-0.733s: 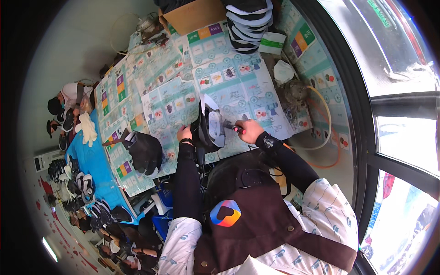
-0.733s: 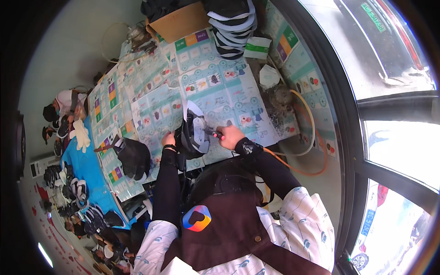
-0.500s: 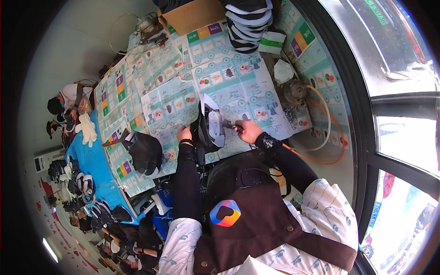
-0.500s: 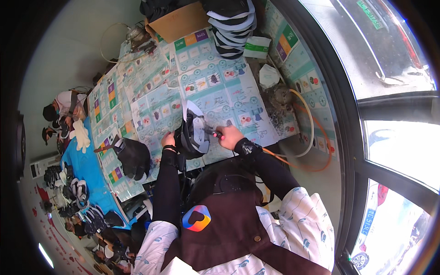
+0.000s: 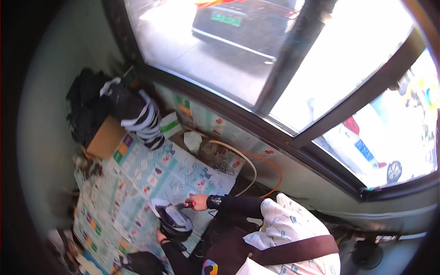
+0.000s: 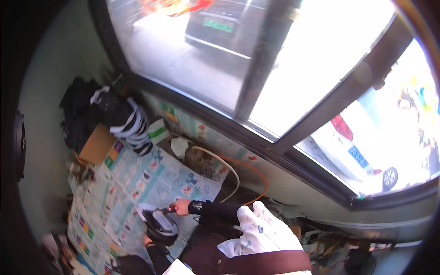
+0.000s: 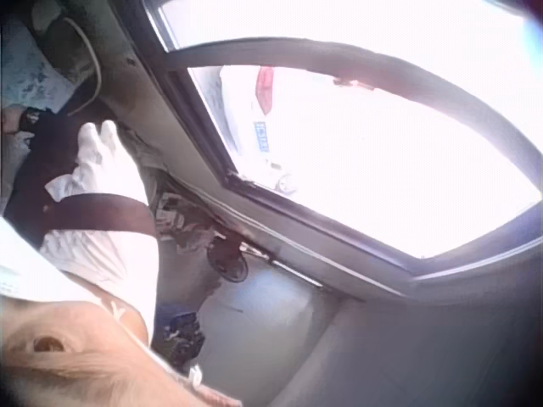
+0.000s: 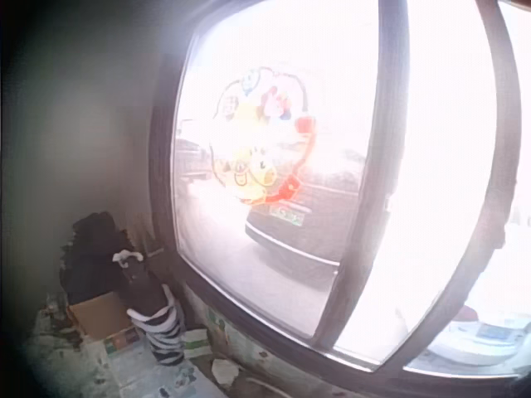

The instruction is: The recorder is assembling components of a black and white sneaker, specifically attaching or adjusting parts of the upper and sole using a handheld tool.

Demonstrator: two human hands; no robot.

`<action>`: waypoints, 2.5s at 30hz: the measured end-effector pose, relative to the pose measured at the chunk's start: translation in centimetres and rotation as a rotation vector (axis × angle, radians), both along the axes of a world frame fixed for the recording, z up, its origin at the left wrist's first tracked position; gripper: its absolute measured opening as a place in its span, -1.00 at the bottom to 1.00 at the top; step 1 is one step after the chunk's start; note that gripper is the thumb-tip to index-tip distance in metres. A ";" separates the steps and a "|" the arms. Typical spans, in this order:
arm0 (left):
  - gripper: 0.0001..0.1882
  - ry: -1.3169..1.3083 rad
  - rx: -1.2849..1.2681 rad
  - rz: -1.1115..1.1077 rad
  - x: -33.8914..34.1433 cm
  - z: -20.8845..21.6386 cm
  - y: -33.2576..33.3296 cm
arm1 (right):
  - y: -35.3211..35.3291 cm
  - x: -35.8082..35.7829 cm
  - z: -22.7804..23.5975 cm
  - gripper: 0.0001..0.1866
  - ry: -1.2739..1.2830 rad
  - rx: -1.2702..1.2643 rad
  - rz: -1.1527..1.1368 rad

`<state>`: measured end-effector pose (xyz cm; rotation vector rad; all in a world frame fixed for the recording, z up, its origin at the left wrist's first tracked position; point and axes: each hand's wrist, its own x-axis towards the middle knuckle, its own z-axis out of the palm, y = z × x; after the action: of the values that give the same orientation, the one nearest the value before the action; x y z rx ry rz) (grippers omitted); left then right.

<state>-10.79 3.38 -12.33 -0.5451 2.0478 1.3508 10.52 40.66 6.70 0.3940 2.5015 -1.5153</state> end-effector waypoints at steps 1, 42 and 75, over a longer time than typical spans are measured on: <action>-0.38 0.022 -0.046 0.073 0.0 0.7 -1.2 | -0.4 -0.7 1.6 -0.60 -0.022 -0.029 -0.007; -0.45 0.153 0.491 0.161 0.8 17.1 5.3 | 3.1 4.0 1.1 -0.74 -0.056 0.011 -0.375; -0.58 0.001 0.671 0.254 4.0 12.8 1.0 | 2.9 3.2 -0.4 -0.70 -0.138 0.012 -0.102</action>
<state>-6.80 4.39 0.47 -0.5000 1.4179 2.0544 13.74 43.53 6.28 0.6153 2.4177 -1.4558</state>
